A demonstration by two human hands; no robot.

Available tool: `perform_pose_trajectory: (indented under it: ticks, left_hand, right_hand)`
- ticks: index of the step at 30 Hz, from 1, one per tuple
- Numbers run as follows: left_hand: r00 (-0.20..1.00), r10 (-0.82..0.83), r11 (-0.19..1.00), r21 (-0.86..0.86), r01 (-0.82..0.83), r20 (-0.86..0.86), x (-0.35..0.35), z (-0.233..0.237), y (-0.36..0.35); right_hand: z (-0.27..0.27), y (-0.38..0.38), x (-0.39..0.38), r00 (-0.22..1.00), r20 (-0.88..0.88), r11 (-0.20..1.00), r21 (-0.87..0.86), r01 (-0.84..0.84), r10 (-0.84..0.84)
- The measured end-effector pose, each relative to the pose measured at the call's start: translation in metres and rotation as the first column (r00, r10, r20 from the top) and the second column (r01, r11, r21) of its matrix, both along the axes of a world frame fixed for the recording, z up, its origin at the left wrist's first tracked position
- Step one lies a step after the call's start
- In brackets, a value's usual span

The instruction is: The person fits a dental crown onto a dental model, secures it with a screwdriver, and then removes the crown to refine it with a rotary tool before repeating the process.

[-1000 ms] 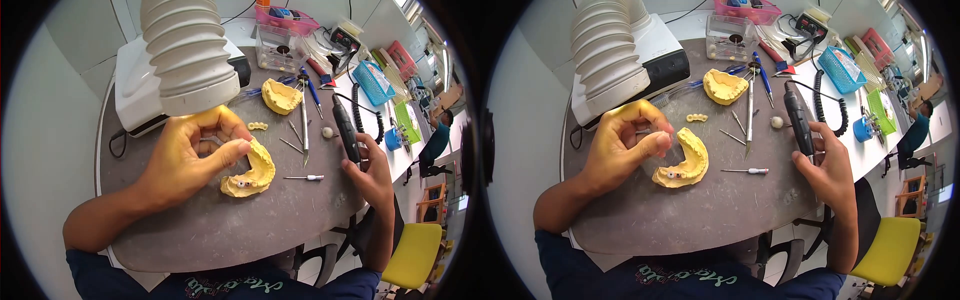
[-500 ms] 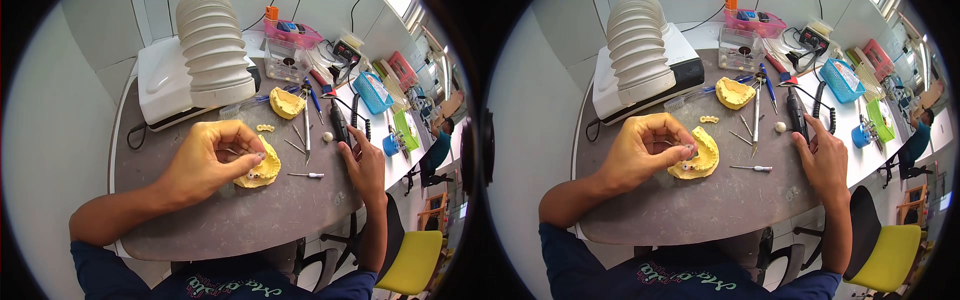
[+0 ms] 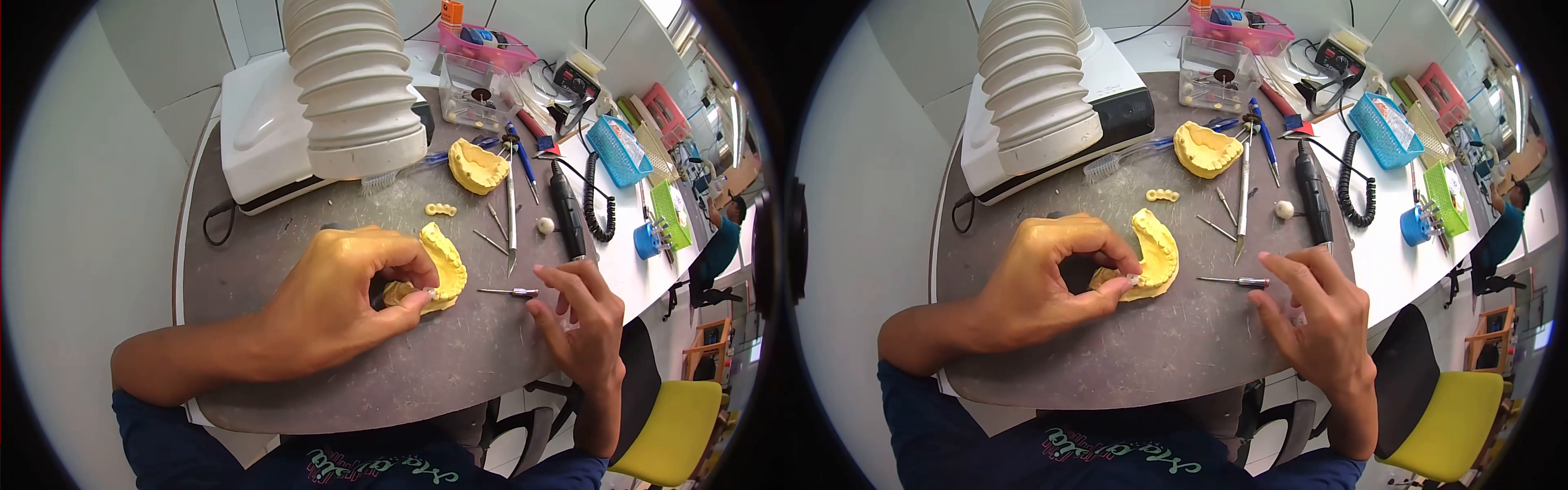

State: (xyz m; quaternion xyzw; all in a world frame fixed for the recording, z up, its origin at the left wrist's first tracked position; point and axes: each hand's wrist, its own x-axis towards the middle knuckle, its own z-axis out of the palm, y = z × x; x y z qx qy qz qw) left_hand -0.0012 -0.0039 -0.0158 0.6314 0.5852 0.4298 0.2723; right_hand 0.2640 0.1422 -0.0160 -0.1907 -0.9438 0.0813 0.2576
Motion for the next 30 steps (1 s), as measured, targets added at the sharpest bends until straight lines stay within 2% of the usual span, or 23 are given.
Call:
perform_pose_trajectory:
  ticks: [8, 11, 13, 17, 21, 24, 26, 30]
  left_hand:
    - [0.996, 0.013, 1.0, 0.017, -0.012, -0.092, 0.002, -0.001, -0.003]
    - [0.995, 0.019, 0.999, 0.051, -0.014, -0.101, 0.003, -0.004, -0.003]
    - [0.995, 0.033, 0.997, 0.071, -0.026, -0.097, 0.005, -0.003, -0.003]
    - [0.997, 0.049, 0.996, 0.08, -0.045, -0.058, 0.006, -0.004, -0.002]
    - [0.993, 0.022, 0.998, 0.058, -0.016, -0.118, 0.004, -0.004, -0.004]
    - [0.993, 0.035, 0.998, 0.055, -0.029, -0.111, 0.006, -0.007, -0.004]
    - [0.998, 0.043, 0.994, 0.1, -0.038, -0.043, 0.009, -0.011, -0.004]
    - [0.997, 0.045, 0.993, 0.113, -0.039, -0.056, 0.011, -0.013, -0.006]
  right_hand:
    - [-0.005, -0.005, 0.0, 0.999, 0.054, 0.999, -0.035, 0.0, 0.002]
    - [-0.005, -0.005, -0.001, 0.998, 0.054, 1.0, 0.011, -0.017, 0.017]
    - [-0.004, -0.008, -0.002, 0.998, 0.056, 0.998, -0.044, 0.041, -0.038]
    - [-0.008, -0.006, -0.005, 0.997, 0.055, 0.998, -0.045, 0.048, -0.045]
    - [-0.011, -0.006, -0.005, 0.999, 0.005, 0.999, -0.017, 0.038, -0.038]
    - [-0.008, -0.008, -0.007, 0.998, -0.045, 0.997, -0.063, 0.047, -0.05]
    - [-0.005, -0.011, -0.009, 0.994, -0.087, 0.994, -0.1, 0.052, -0.061]
    - [0.004, -0.018, -0.019, 0.99, -0.128, 0.995, -0.071, -0.072, 0.062]
